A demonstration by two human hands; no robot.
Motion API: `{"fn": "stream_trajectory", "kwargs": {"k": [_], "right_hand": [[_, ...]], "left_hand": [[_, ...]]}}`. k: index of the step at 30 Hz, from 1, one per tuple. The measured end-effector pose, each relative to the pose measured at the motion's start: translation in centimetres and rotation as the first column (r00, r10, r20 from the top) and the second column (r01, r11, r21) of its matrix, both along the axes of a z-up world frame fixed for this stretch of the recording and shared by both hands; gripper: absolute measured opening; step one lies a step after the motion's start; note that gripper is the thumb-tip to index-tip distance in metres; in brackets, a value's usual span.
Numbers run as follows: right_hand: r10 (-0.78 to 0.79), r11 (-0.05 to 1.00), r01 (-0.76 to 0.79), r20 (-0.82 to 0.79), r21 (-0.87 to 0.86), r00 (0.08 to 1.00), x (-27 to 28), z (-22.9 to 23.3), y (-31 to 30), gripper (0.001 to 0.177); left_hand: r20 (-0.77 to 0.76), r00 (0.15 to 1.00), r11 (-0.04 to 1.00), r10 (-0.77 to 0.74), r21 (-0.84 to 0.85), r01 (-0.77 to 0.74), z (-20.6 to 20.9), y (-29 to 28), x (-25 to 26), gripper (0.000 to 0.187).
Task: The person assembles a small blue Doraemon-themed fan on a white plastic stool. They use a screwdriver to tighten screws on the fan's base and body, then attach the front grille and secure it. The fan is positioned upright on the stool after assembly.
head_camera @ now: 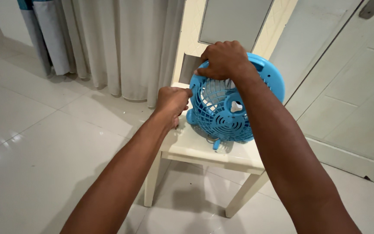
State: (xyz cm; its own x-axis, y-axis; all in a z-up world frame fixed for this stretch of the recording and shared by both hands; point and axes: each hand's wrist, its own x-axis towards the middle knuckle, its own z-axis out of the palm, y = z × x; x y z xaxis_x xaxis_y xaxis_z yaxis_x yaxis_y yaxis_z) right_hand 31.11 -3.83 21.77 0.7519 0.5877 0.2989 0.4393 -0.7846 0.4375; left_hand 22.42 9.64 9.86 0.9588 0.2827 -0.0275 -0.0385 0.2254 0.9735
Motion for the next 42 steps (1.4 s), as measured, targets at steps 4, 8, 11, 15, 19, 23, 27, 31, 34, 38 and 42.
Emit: {"fn": "stream_trajectory", "kwargs": {"k": [4, 8, 11, 15, 19, 23, 27, 31, 34, 38, 42], "right_hand": [[-0.003, 1.0, 0.003, -0.001, 0.017, 1.0, 0.2, -0.2, 0.2, 0.06], [0.01, 1.0, -0.01, -0.008, 0.005, 1.0, 0.2, 0.1, 0.1, 0.058], [0.008, 1.0, -0.008, -0.01, 0.011, 1.0, 0.2, 0.1, 0.1, 0.057], [0.027, 0.999, -0.027, -0.006, 0.03, 1.0, 0.2, 0.2, 0.0, 0.053], [-0.001, 1.0, 0.002, -0.051, 0.017, 0.999, 0.1, 0.2, 0.1, 0.054], [0.003, 1.0, -0.002, -0.044, 0.021, 0.999, -0.1, 0.4, 0.2, 0.052], [-0.007, 0.999, 0.009, -0.048, 0.037, 0.999, -0.1, 0.3, 0.3, 0.055], [-0.012, 1.0, 0.012, -0.033, 0.019, 0.999, -0.1, 0.5, 0.2, 0.053], [-0.006, 1.0, 0.006, -0.014, 0.014, 1.0, -0.1, 0.3, 0.2, 0.054], [0.002, 0.999, -0.001, -0.034, 0.042, 0.999, 0.1, 0.1, 0.1, 0.054], [0.002, 0.999, -0.002, 0.003, 0.034, 1.0, 0.6, 0.0, 0.1, 0.061]], "left_hand": [[0.016, 0.996, 0.995, -0.085, 0.06, 0.084, 0.6, 0.4, 0.0, 0.012], [0.017, 1.0, 0.905, -0.022, 0.426, 0.013, 0.7, 0.8, -0.5, 0.017], [0.22, 0.973, 0.699, 0.071, 0.685, -0.206, 0.6, -0.3, -0.3, 0.032], [0.254, 0.963, 0.561, 0.091, 0.786, -0.26, 0.1, -1.2, -0.8, 0.027], [0.554, 0.829, 0.444, 0.076, 0.725, -0.526, 0.0, -1.1, -2.5, 0.032], [0.373, 0.926, 0.523, 0.052, 0.78, -0.344, 0.7, -1.3, -3.6, 0.022], [0.255, 0.966, 0.509, 0.045, 0.826, -0.241, 0.7, -1.8, -3.7, 0.03], [0.436, 0.899, 0.402, 0.046, 0.815, -0.416, 0.0, -1.5, -3.7, 0.024], [0.658, 0.753, 0.293, 0.021, 0.716, -0.634, -0.1, -1.1, -4.0, 0.029], [0.466, 0.884, 0.514, 0.02, 0.754, -0.409, 0.3, -1.2, -4.9, 0.028], [0.229, 0.973, 0.434, 0.034, 0.873, -0.221, 0.6, -2.3, -4.5, 0.03]]}}
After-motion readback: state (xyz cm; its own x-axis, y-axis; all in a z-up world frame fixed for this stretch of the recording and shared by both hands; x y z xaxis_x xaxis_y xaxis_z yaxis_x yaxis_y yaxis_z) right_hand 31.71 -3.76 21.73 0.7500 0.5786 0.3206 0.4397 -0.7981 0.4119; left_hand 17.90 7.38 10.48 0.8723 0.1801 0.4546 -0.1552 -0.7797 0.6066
